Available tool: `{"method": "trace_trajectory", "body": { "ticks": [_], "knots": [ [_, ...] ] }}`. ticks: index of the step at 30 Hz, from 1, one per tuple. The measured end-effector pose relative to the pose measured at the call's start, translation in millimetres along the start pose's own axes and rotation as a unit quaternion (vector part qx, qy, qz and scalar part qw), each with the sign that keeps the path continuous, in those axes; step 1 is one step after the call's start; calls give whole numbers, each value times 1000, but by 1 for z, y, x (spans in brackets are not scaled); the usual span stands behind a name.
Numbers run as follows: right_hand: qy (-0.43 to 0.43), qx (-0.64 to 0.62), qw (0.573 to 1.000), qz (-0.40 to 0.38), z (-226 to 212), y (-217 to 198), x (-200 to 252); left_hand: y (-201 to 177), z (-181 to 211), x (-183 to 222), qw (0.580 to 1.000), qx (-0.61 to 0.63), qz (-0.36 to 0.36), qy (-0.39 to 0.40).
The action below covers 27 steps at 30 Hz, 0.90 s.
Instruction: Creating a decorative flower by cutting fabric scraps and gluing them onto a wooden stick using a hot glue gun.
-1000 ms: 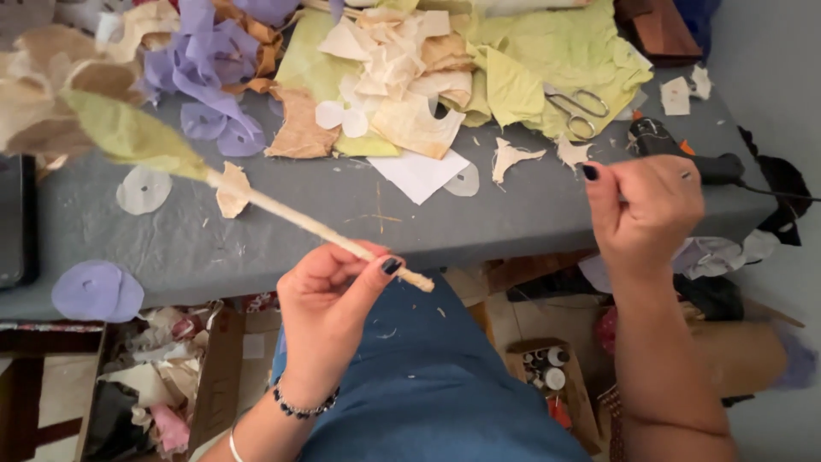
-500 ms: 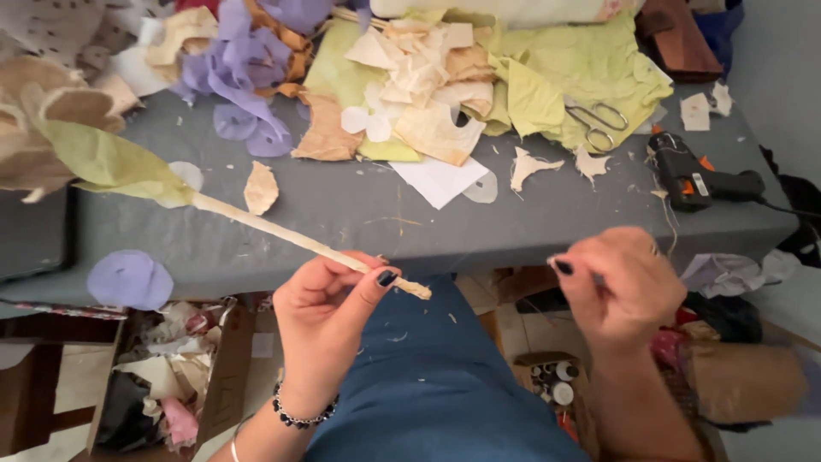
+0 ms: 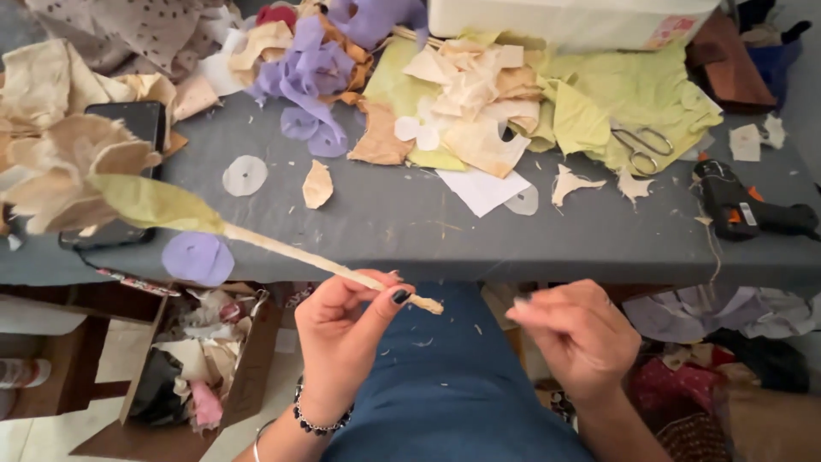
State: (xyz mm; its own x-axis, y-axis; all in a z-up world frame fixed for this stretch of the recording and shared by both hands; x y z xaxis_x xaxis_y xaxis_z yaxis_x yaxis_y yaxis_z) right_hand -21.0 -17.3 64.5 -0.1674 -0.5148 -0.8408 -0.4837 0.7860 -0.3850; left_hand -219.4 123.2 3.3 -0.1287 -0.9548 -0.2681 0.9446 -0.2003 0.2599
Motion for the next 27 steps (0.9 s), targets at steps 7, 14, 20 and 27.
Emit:
{"method": "trace_trajectory", "body": {
  "ticks": [7,14,20,27],
  "knots": [
    [-10,-26,999,18,-10,7,5,4,-9,1,999,24,0,-28],
    [-139,12,990,-19,-19,25,23,13,-17,-1,997,41,-16,-61],
    [-167,116,977,-60,0,51,42,21,-25,3,994,43,-29,-95],
    [46,-99,993,45,36,18,40,19,-14,2,996,36,-34,-71]
  ]
}}
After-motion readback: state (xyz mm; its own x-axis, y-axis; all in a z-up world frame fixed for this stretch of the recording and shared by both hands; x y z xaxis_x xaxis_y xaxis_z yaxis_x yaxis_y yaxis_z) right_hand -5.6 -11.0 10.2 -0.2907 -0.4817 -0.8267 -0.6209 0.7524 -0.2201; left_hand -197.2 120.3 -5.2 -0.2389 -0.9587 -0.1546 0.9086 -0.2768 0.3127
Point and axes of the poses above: each hand's wrist, its own x-axis away from the middle knuckle, its own y-axis out of the palm, z = x × y, the point moved 9 cm from there along -x, towards the middle knuckle, and after that the axes turned 6 degrees about z, right-handed, at the moved point
